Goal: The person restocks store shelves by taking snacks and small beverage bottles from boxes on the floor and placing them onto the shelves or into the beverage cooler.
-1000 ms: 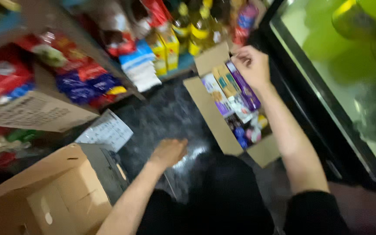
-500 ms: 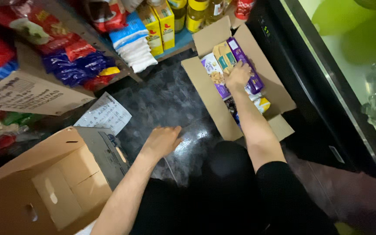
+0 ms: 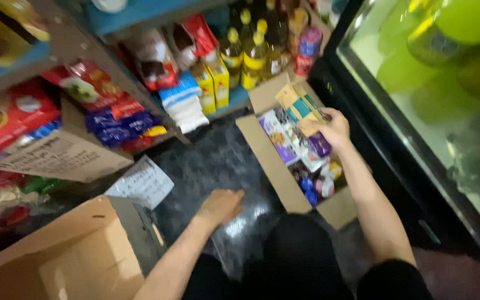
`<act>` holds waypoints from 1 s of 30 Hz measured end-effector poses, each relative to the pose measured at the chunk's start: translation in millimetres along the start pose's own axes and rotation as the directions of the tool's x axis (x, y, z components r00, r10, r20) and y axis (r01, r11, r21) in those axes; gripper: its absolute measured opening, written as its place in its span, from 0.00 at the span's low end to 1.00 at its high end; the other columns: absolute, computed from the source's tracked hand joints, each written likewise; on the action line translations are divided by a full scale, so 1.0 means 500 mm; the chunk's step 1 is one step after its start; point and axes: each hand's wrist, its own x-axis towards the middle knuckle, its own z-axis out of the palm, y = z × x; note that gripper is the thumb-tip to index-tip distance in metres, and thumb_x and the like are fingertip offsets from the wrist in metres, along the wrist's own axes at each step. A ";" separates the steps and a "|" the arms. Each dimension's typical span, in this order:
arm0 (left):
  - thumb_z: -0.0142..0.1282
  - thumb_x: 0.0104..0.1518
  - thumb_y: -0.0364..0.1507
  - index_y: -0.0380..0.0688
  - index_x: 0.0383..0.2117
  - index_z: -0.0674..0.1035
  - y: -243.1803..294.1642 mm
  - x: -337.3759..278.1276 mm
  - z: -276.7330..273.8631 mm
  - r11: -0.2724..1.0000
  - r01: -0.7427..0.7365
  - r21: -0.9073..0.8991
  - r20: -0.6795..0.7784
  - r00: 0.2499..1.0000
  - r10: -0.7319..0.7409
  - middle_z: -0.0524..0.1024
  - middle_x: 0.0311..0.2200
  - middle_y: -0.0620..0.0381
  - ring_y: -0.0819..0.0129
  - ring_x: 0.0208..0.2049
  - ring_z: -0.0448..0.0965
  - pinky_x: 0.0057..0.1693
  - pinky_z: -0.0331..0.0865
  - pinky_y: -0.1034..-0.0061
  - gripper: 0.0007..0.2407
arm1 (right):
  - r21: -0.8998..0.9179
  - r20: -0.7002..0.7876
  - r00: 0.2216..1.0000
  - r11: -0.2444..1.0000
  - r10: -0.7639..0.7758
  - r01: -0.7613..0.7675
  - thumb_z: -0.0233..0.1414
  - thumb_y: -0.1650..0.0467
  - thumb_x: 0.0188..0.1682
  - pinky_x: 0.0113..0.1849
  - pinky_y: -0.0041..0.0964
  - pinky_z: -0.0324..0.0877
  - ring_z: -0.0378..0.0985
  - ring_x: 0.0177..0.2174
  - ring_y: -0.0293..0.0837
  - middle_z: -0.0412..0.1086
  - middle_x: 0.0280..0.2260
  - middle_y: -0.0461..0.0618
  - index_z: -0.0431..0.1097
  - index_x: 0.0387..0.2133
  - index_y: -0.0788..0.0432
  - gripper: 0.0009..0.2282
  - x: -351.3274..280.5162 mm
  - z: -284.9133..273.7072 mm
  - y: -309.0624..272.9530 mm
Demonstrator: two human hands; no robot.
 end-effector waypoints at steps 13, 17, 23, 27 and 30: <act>0.60 0.72 0.38 0.39 0.51 0.80 -0.028 0.041 0.014 0.997 -0.056 0.053 -0.055 0.997 0.059 0.85 0.43 0.40 0.38 0.44 0.87 0.48 0.78 0.46 0.14 | -0.011 -0.280 0.484 0.507 -0.829 0.862 0.71 0.59 0.52 0.51 0.48 0.73 0.75 0.52 0.55 0.68 0.52 0.59 0.75 0.62 0.64 0.29 0.080 -0.277 -0.560; 0.59 0.72 0.39 0.38 0.55 0.78 -0.042 0.041 0.017 0.998 -0.050 0.045 -0.029 0.998 0.052 0.84 0.45 0.38 0.36 0.46 0.85 0.48 0.76 0.42 0.17 | -0.191 -0.176 0.509 0.537 -0.842 0.822 0.69 0.55 0.53 0.52 0.53 0.69 0.74 0.51 0.58 0.69 0.52 0.60 0.76 0.65 0.63 0.32 0.185 -0.287 -0.668; 0.58 0.72 0.40 0.37 0.56 0.79 -0.059 0.046 0.025 0.996 -0.079 0.040 -0.040 0.996 0.080 0.84 0.43 0.38 0.37 0.44 0.85 0.47 0.76 0.45 0.18 | -0.351 0.056 0.695 0.638 -0.717 0.686 0.65 0.60 0.55 0.58 0.66 0.65 0.71 0.57 0.69 0.70 0.58 0.71 0.75 0.67 0.60 0.29 0.246 -0.292 -0.774; 0.56 0.74 0.39 0.35 0.57 0.78 -0.063 0.042 0.006 0.996 -0.089 0.016 0.021 0.996 0.089 0.84 0.44 0.39 0.38 0.43 0.84 0.46 0.76 0.46 0.18 | -0.651 -0.156 0.491 0.463 -0.857 0.602 0.62 0.69 0.53 0.58 0.60 0.68 0.67 0.53 0.68 0.69 0.54 0.67 0.81 0.61 0.58 0.21 0.368 -0.223 -0.728; 0.56 0.73 0.38 0.35 0.56 0.78 -0.082 0.049 0.029 0.994 -0.104 -0.029 -0.037 0.994 0.103 0.83 0.42 0.38 0.36 0.43 0.84 0.48 0.76 0.43 0.17 | -0.519 -0.204 0.687 0.673 -0.697 0.528 0.63 0.58 0.60 0.54 0.73 0.71 0.72 0.57 0.74 0.70 0.62 0.71 0.75 0.66 0.58 0.25 0.275 -0.191 -0.791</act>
